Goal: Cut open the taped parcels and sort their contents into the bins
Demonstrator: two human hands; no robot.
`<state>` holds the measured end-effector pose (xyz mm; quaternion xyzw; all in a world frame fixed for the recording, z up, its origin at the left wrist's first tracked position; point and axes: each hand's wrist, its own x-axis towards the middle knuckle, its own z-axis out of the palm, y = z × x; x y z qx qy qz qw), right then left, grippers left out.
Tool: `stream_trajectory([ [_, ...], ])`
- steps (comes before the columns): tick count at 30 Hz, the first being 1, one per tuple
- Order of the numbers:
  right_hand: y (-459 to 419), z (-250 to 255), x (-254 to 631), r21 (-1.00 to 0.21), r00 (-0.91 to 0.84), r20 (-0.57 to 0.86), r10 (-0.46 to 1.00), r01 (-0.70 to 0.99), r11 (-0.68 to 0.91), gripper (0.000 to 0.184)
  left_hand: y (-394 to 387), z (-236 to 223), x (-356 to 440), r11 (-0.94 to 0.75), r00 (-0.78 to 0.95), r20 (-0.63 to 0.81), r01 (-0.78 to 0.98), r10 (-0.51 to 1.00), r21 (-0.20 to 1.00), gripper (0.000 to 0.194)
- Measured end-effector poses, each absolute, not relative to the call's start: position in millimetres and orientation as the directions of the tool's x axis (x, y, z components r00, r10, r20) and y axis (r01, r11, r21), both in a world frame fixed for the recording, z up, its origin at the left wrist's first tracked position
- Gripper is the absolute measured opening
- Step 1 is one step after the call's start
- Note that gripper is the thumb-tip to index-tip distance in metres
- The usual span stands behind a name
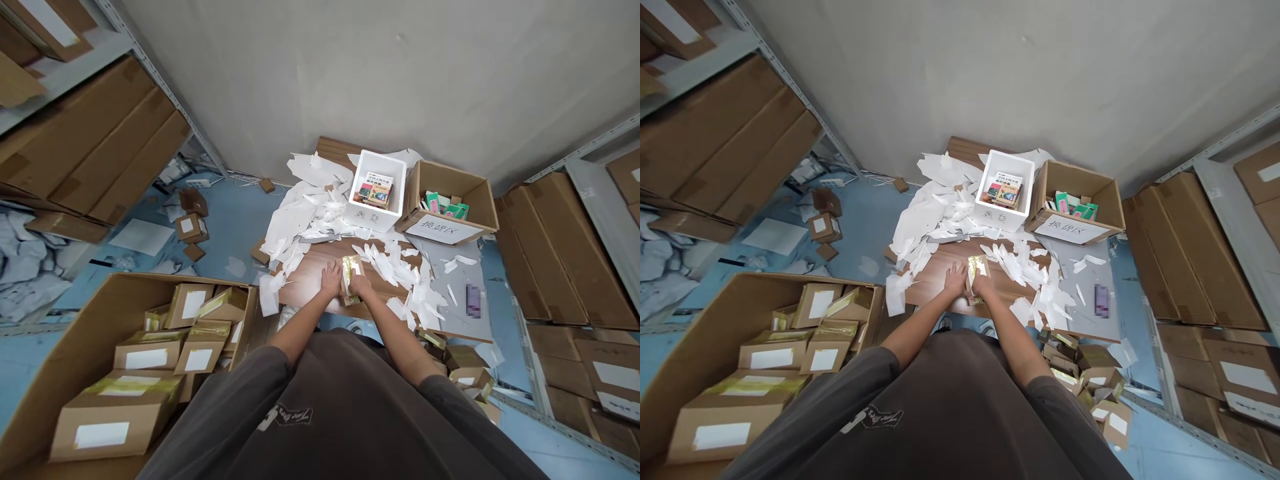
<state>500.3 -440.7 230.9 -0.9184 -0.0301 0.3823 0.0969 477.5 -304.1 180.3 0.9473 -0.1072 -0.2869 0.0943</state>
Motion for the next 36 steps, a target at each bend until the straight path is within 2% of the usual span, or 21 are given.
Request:
stream_trajectory([
  [3, -449, 230, 486, -0.159, 0.644, -0.753, 0.135, 0.021, -0.987, 0.111, -303, 183, 476, -0.960, 0.817, -0.524, -0.119, -0.240, 0.255, 0.132],
  [9, -477, 242, 433, -0.112, 0.569, -0.811, 0.135, 0.076, -0.991, 0.078, -314, 187, 476, -0.968, 0.825, -0.535, -0.056, -0.182, 0.243, 0.146],
  [15, -478, 259, 413, -0.064, 0.541, -0.837, 0.081, 0.050, -0.997, 0.076, -320, 191, 477, -0.968, 0.814, -0.560, -0.014, -0.156, 0.251, 0.149],
  [18, -495, 264, 410, -0.114, 0.551, -0.824, 0.128, 0.060, -0.992, 0.066, -316, 194, 478, -0.959, 0.808, -0.562, -0.012, -0.177, 0.284, 0.146],
  [21, -527, 260, 406, -0.228, 0.661, -0.742, 0.111, -0.093, -0.969, 0.066, -315, 195, 476, -0.950, 0.811, -0.549, -0.025, -0.201, 0.311, 0.145],
  [24, -548, 243, 410, -0.370, 0.817, -0.575, -0.044, -0.308, -0.877, 0.072, -324, 192, 465, -0.956, 0.825, -0.533, -0.027, -0.186, 0.291, 0.148],
  [27, -547, 215, 420, -0.461, 0.832, -0.521, -0.190, -0.462, -0.758, 0.090, -340, 188, 447, -0.975, 0.856, -0.507, 0.020, -0.098, 0.223, 0.150],
  [29, -540, 196, 426, -0.476, 0.814, -0.517, -0.264, -0.531, -0.701, 0.097, -348, 186, 435, -0.976, 0.879, -0.469, 0.019, -0.086, 0.216, 0.141],
  [31, -537, 182, 430, -0.489, 0.807, -0.498, -0.318, -0.564, -0.665, 0.094, -351, 185, 430, -0.956, 0.878, -0.426, -0.104, -0.219, 0.275, 0.120],
  [34, -539, 171, 432, -0.474, 0.796, -0.497, -0.346, -0.583, -0.660, 0.089, -352, 185, 435, -0.838, 0.755, -0.385, -0.398, -0.530, 0.374, 0.095],
  [36, -541, 167, 434, -0.451, 0.794, -0.511, -0.328, -0.573, -0.684, 0.088, -353, 185, 444, -0.792, 0.690, -0.393, -0.488, -0.608, 0.367, 0.086],
])
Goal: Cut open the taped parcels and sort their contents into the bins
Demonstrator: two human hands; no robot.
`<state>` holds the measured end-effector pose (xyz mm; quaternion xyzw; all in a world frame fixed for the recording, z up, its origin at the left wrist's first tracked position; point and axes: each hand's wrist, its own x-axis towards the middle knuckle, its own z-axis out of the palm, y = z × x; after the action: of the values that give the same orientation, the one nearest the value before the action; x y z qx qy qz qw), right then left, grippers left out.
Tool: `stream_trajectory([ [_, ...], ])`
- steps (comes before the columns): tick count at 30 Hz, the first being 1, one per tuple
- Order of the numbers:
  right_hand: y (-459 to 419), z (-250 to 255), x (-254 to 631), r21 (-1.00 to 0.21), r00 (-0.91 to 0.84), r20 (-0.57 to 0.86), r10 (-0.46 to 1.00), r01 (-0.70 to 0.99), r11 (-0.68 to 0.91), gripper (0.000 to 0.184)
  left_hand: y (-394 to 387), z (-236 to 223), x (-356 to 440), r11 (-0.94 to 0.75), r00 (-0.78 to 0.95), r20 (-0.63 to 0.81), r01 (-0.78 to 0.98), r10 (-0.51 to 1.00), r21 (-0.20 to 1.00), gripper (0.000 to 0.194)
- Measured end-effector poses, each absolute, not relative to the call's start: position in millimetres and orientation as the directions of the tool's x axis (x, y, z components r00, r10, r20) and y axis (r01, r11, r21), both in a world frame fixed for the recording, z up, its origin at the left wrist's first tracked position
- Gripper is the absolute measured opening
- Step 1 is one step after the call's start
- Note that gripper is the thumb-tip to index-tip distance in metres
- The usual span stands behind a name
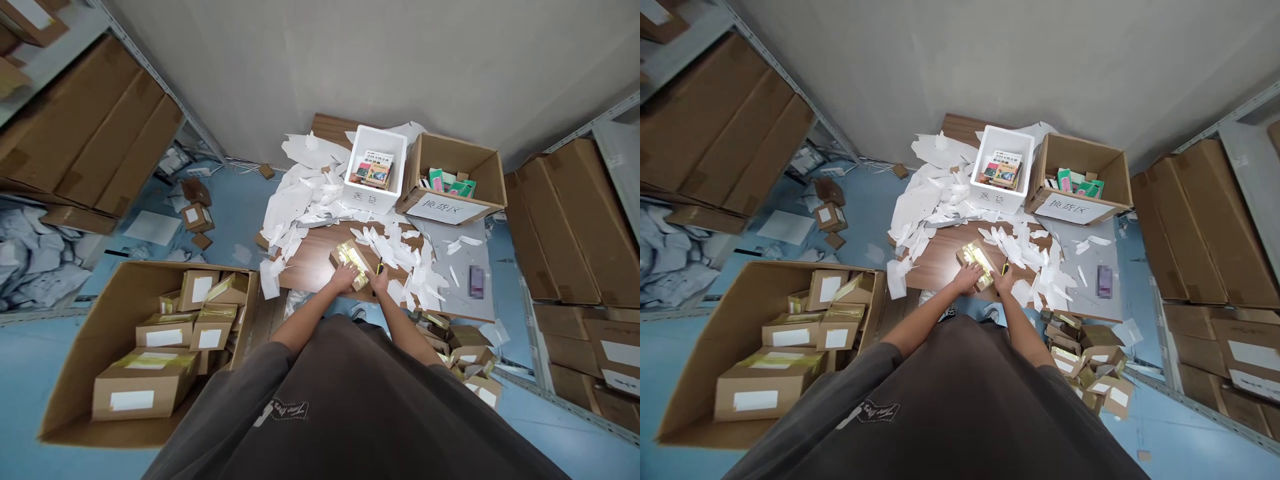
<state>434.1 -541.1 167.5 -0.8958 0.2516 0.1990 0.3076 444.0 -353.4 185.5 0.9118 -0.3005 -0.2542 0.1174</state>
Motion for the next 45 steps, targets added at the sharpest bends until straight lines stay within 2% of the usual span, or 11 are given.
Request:
stream_trajectory([
  [4, -537, 166, 444, -0.433, 0.807, -0.522, -0.276, -0.530, -0.730, 0.083, -364, 188, 454, -0.840, 0.722, -0.429, -0.467, -0.543, 0.277, 0.047],
  [6, -534, 166, 450, -0.439, 0.820, -0.516, -0.250, -0.503, -0.744, 0.083, -367, 187, 451, -0.865, 0.755, -0.421, -0.440, -0.502, 0.243, 0.040],
  [9, -532, 170, 452, -0.484, 0.856, -0.487, -0.172, -0.429, -0.762, 0.078, -366, 184, 440, -0.883, 0.777, -0.419, -0.413, -0.470, 0.225, 0.058],
  [13, -547, 175, 427, -0.552, 0.877, -0.469, -0.104, -0.383, -0.740, 0.052, -359, 181, 431, -0.887, 0.763, -0.453, -0.387, -0.461, 0.252, 0.084],
  [18, -583, 186, 397, -0.613, 0.781, -0.579, 0.233, -0.228, -0.756, 0.040, -356, 181, 433, -0.888, 0.765, -0.452, -0.378, -0.459, 0.261, 0.105],
  [21, -594, 198, 407, -0.581, 0.736, -0.600, 0.313, -0.131, -0.803, 0.031, -358, 182, 434, -0.892, 0.761, -0.467, -0.374, -0.451, 0.252, 0.108],
  [26, -592, 216, 428, -0.517, 0.706, -0.647, 0.289, -0.128, -0.846, 0.027, -360, 184, 436, -0.903, 0.759, -0.489, -0.365, -0.430, 0.228, 0.109],
  [33, -587, 215, 398, -0.556, 0.694, -0.668, 0.267, -0.228, -0.799, 0.031, -362, 185, 438, -0.911, 0.774, -0.480, -0.361, -0.412, 0.200, 0.121],
  [37, -593, 209, 378, -0.519, 0.694, -0.699, 0.173, -0.326, -0.790, 0.037, -366, 189, 430, -0.915, 0.784, -0.471, -0.354, -0.404, 0.194, 0.105],
  [41, -614, 213, 367, -0.519, 0.764, -0.642, 0.072, -0.363, -0.774, 0.047, -366, 187, 430, -0.941, 0.847, -0.423, -0.233, -0.321, 0.247, 0.084],
  [45, -621, 222, 370, -0.515, 0.786, -0.616, 0.054, -0.350, -0.783, 0.053, -358, 174, 442, -0.950, 0.868, -0.401, -0.216, -0.293, 0.227, 0.087],
])
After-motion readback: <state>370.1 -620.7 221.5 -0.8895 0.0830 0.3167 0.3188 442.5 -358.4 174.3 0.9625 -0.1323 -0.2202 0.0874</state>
